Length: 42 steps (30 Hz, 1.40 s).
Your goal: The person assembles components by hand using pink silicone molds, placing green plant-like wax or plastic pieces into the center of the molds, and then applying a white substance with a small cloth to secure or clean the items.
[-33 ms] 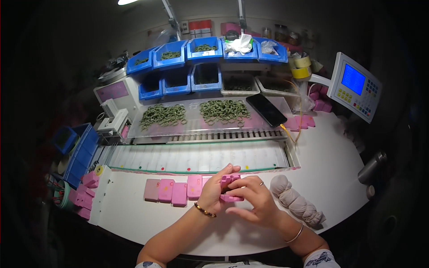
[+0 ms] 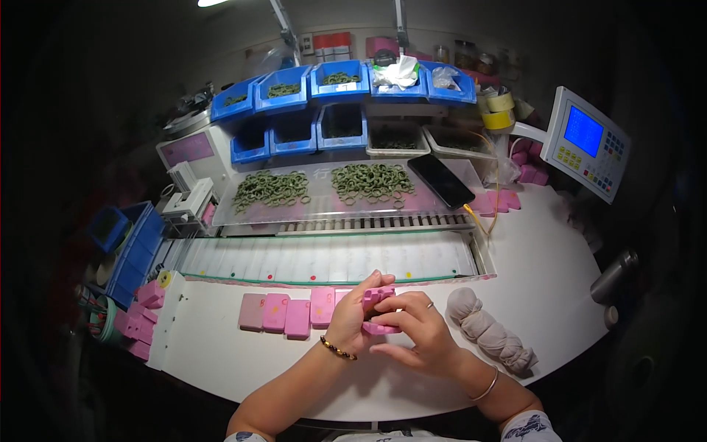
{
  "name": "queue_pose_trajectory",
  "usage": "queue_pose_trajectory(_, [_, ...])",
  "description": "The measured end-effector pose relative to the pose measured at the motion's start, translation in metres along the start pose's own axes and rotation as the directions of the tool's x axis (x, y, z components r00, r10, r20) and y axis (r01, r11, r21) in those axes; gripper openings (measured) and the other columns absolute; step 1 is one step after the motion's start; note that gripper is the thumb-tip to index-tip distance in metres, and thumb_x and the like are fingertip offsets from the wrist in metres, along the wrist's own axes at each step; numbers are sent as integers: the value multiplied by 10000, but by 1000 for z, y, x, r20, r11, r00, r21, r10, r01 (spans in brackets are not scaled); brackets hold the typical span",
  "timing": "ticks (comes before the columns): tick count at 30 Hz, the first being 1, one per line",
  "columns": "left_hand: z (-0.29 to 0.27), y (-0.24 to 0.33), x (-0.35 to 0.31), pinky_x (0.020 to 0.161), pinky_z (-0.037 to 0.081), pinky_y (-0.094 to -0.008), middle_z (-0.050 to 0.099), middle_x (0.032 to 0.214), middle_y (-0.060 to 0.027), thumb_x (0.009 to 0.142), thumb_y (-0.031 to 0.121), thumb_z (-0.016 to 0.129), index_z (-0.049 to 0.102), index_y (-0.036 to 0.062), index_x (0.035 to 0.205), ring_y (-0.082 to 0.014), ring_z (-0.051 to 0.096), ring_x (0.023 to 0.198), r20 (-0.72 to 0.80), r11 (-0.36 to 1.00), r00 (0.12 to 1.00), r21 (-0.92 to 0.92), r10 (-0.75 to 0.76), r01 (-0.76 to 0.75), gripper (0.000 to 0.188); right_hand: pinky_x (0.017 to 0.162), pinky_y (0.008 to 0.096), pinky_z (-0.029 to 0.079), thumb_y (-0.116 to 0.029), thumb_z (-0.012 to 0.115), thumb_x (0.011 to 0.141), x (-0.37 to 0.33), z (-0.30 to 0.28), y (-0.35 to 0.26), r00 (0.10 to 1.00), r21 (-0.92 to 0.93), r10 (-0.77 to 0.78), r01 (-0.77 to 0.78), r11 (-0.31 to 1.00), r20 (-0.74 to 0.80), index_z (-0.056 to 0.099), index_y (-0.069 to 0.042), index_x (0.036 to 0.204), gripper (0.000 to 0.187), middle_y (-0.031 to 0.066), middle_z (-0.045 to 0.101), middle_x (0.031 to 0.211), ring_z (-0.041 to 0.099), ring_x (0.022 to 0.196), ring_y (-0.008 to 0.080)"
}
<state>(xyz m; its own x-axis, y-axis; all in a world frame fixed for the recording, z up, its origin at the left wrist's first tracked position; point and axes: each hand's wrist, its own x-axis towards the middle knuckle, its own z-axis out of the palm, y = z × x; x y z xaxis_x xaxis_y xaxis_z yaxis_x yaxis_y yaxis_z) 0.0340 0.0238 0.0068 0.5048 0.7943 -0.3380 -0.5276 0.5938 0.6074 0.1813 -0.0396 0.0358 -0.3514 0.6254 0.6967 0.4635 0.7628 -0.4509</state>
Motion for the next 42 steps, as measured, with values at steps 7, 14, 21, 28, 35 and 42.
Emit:
queue_pose_trajectory(7, [8,-12,-48,903,500,-337,643,1062,-73,988,510,459,554,42,1223,-170,614,983,36,987,987,-46,157,-155,532,760,374,539,24,668,697,0,6,-2,994,-95,-57,49,994,-92,651,-40,955,266,108,692,1046,674,952,294])
queue_pose_trajectory(14, [-11,-6,-37,719,512,-284,609,919,-74,1002,566,351,525,-19,1183,-165,586,797,145,990,985,-124,90,-72,636,783,297,489,-48,645,765,-16,9,-33,968,-378,-225,251,891,112,683,-54,1015,253,58,687,1117,647,1052,190])
queue_pose_trajectory(21, [1,3,-41,479,472,-299,565,732,-58,997,583,291,549,-41,1105,-172,526,573,35,995,995,11,97,-97,684,1013,377,375,-100,644,818,-41,-28,-22,934,-515,-202,333,790,295,644,-129,1217,400,57,611,1266,571,1183,202])
queue_pose_trajectory(28, [-10,-4,-40,487,519,-325,560,789,-69,1011,560,266,528,-53,1215,-174,541,614,-13,980,984,95,176,-174,697,972,422,417,-98,742,731,-61,-84,17,873,-736,445,-165,657,201,447,-88,1408,739,216,470,1361,567,1138,340])
queue_pose_trajectory(35, [-2,-26,-38,487,527,-333,567,804,-61,1019,537,267,538,-28,1226,-155,558,670,12,985,993,125,116,-117,660,868,414,498,-6,707,731,-41,-89,2,895,-534,338,-141,834,291,481,-68,1388,697,263,522,1312,621,971,370])
queue_pose_trajectory(42, [7,-27,-52,565,544,-301,618,877,-88,1037,477,285,580,-51,1141,-152,612,766,-11,940,963,220,270,-261,614,667,284,525,-82,622,780,-2,-44,-47,937,-419,-113,252,872,329,617,-94,1278,498,280,560,1292,641,704,213])
